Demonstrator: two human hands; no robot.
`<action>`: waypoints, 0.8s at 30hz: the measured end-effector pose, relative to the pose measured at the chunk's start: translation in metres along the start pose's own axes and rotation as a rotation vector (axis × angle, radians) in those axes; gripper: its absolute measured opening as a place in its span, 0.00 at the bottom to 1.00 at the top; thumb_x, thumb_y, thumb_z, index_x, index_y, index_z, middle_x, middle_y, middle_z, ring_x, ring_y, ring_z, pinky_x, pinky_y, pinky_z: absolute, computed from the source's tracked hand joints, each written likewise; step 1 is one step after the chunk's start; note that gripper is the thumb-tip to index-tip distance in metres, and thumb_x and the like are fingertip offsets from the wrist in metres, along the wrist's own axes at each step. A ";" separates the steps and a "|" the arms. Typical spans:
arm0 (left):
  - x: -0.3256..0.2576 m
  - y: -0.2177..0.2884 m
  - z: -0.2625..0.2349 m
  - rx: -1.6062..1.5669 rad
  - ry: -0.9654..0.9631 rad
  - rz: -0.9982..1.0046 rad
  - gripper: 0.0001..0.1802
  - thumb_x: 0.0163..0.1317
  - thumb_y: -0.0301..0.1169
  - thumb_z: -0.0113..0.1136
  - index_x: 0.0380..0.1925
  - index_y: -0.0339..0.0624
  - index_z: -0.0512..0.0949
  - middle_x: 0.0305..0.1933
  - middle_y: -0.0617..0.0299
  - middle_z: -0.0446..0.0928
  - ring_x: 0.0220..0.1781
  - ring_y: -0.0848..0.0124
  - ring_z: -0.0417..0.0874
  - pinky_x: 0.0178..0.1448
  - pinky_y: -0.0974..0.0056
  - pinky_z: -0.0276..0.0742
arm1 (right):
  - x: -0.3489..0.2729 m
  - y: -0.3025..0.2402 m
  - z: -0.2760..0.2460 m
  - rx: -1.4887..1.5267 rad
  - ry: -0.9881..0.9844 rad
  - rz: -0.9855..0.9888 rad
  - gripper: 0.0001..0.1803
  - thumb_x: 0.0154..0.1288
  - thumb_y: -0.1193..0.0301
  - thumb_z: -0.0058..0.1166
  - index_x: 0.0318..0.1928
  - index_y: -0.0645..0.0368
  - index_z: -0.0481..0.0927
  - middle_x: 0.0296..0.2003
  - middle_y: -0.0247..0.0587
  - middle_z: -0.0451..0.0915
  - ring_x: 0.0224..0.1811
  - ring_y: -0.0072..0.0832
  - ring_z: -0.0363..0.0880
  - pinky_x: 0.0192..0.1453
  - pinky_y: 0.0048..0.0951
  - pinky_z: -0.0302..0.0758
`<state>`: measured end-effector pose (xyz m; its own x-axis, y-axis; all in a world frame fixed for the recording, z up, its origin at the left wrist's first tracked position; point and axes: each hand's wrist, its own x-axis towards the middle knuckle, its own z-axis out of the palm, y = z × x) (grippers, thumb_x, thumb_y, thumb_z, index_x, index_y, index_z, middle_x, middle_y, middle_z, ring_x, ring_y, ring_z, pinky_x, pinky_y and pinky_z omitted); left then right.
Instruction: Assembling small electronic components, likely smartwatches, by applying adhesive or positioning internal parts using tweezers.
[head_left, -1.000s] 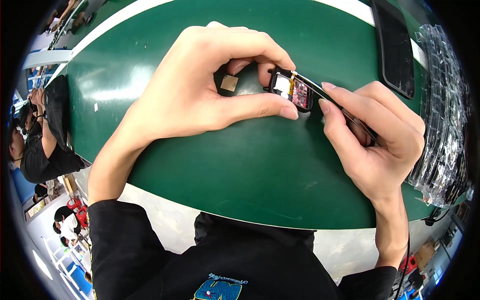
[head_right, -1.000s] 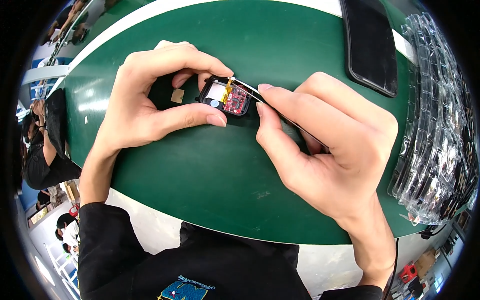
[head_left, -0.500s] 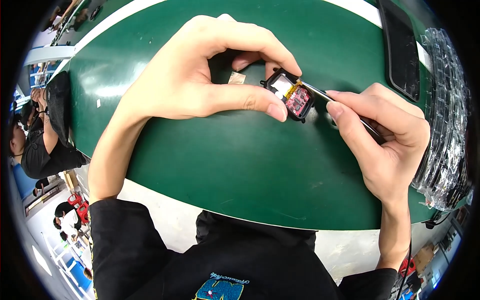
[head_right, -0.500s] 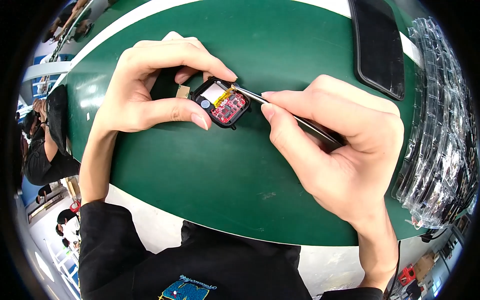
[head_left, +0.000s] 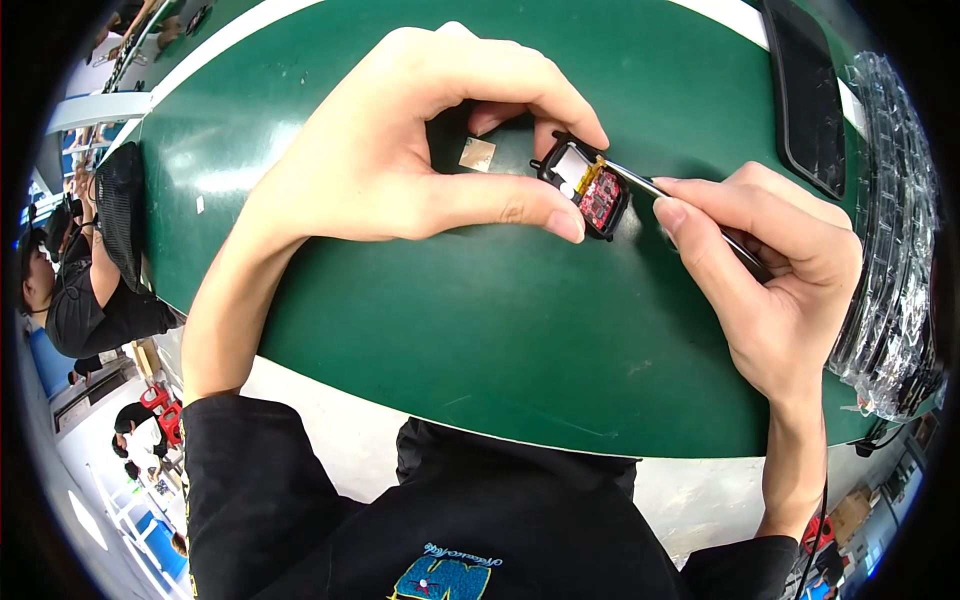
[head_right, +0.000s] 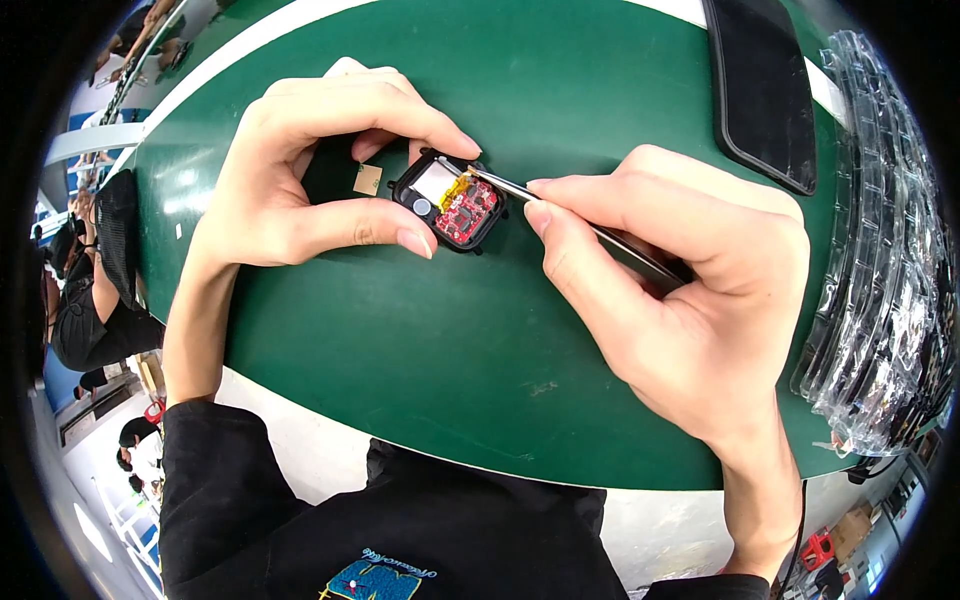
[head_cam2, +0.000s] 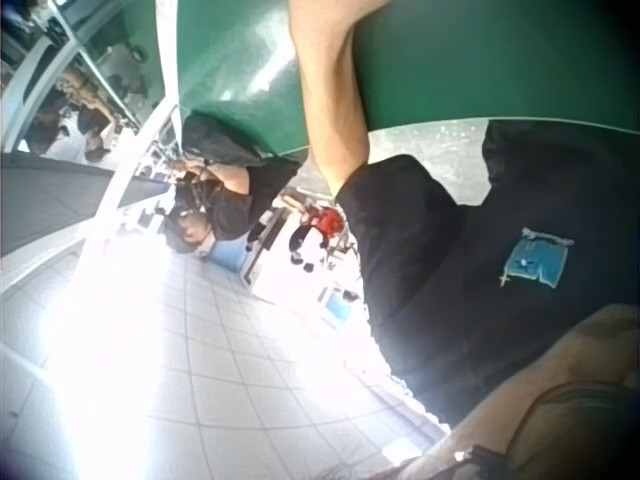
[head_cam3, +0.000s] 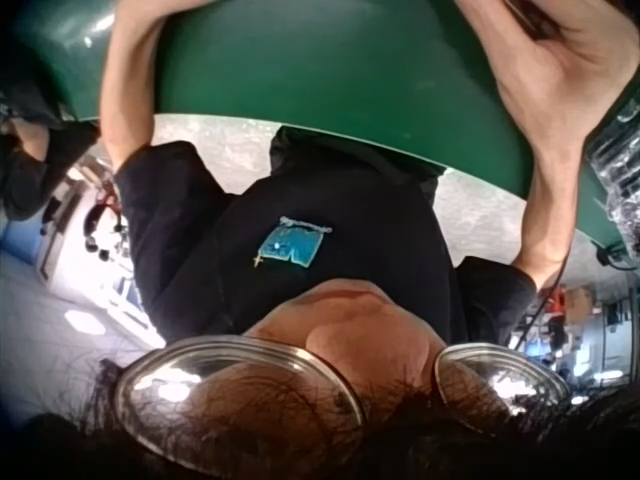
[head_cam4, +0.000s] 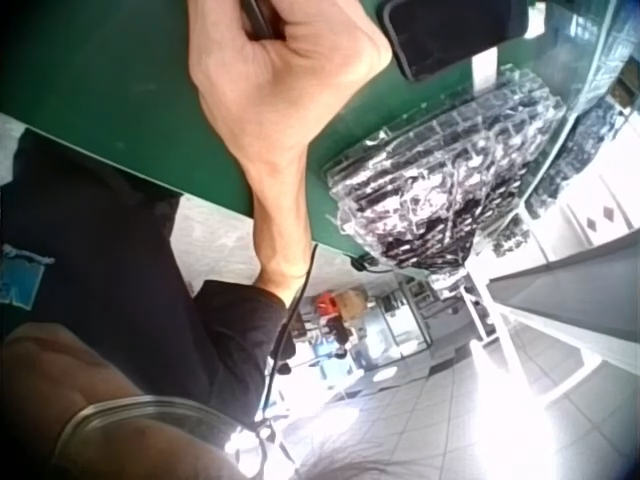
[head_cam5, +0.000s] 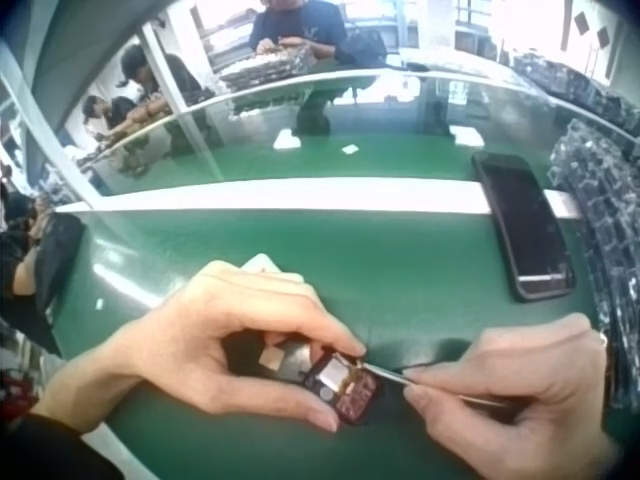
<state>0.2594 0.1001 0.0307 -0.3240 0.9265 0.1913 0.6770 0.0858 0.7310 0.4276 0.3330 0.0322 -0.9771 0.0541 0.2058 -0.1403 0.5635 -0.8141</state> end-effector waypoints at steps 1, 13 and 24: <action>0.000 0.000 0.000 0.006 0.004 0.008 0.30 0.44 0.34 0.91 0.50 0.41 0.93 0.42 0.65 0.91 0.36 0.73 0.76 0.42 0.65 0.66 | 0.000 0.000 0.000 0.002 -0.001 0.001 0.08 0.68 0.85 0.70 0.46 0.70 0.94 0.26 0.33 0.84 0.26 0.13 0.74 0.29 0.19 0.61; 0.002 0.001 -0.001 0.036 -0.049 0.066 0.26 0.51 0.35 0.88 0.50 0.41 0.92 0.45 0.62 0.92 0.40 0.71 0.84 0.39 0.65 0.69 | 0.000 -0.001 0.001 -0.036 0.008 -0.015 0.07 0.67 0.84 0.71 0.45 0.70 0.94 0.24 0.30 0.79 0.25 0.12 0.69 0.29 0.21 0.58; 0.002 0.003 0.000 0.011 -0.023 0.031 0.23 0.51 0.35 0.88 0.48 0.42 0.93 0.41 0.64 0.91 0.38 0.71 0.82 0.39 0.65 0.69 | -0.001 0.000 0.002 -0.032 0.009 -0.006 0.07 0.66 0.84 0.72 0.44 0.70 0.94 0.23 0.31 0.78 0.24 0.13 0.69 0.29 0.22 0.59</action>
<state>0.2608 0.1025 0.0332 -0.2876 0.9369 0.1987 0.6937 0.0608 0.7177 0.4281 0.3315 0.0315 -0.9748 0.0574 0.2157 -0.1411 0.5903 -0.7947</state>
